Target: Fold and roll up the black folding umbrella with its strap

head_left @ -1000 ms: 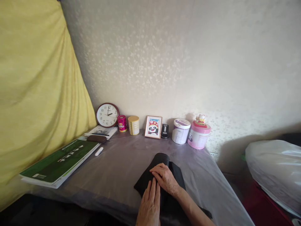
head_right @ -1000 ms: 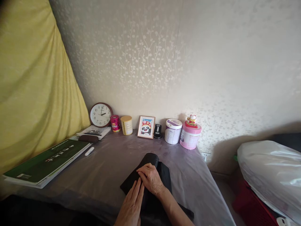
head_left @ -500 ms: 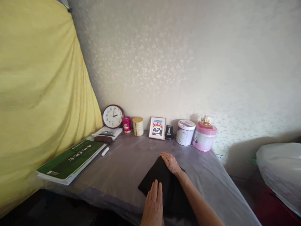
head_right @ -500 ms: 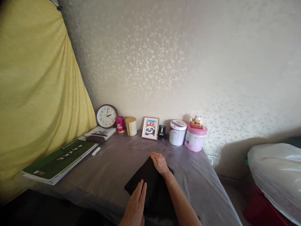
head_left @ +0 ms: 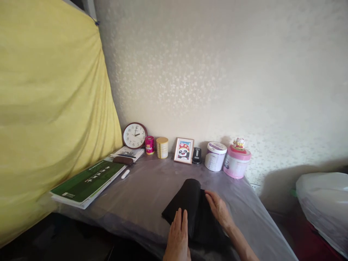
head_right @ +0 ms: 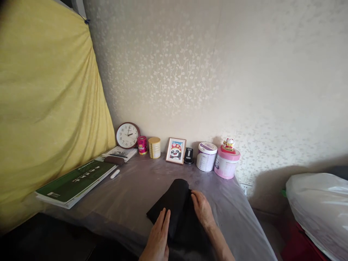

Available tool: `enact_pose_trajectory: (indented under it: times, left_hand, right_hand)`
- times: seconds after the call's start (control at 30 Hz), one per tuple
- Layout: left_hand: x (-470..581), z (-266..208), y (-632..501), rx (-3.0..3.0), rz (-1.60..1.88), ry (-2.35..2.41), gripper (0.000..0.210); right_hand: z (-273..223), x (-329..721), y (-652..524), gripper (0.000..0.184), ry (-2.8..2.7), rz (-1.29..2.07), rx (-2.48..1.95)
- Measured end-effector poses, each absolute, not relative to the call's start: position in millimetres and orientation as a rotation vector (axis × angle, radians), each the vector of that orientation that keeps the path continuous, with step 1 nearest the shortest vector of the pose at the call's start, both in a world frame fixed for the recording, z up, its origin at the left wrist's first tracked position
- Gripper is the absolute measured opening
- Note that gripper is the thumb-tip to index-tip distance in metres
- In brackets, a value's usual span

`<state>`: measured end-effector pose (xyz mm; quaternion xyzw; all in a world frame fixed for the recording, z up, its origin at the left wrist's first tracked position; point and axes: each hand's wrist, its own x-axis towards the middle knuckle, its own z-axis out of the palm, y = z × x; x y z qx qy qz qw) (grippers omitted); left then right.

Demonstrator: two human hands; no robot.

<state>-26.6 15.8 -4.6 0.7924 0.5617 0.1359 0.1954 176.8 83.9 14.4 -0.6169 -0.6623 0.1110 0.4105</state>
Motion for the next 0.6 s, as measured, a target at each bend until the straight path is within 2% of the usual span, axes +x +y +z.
enact_pose_trajectory:
  times: [0.2, 0.4, 0.6]
  left_hand:
    - [-37, -9, 14, 2.167, 0.557, 1.447, 0.092]
    - [-37, -4, 13, 2.116, 0.590, 1.445, 0.090]
    - [-38, 3, 11, 2.089, 0.589, 1.452, 0.088]
  right_hand:
    - [2, 225, 74, 0.032, -1.360, 0.368, -1.843]
    - [4, 218, 73, 0.031, -1.046, 0.827, -1.838]
    - [15, 197, 74, 0.041, -1.111, 0.825, -1.744]
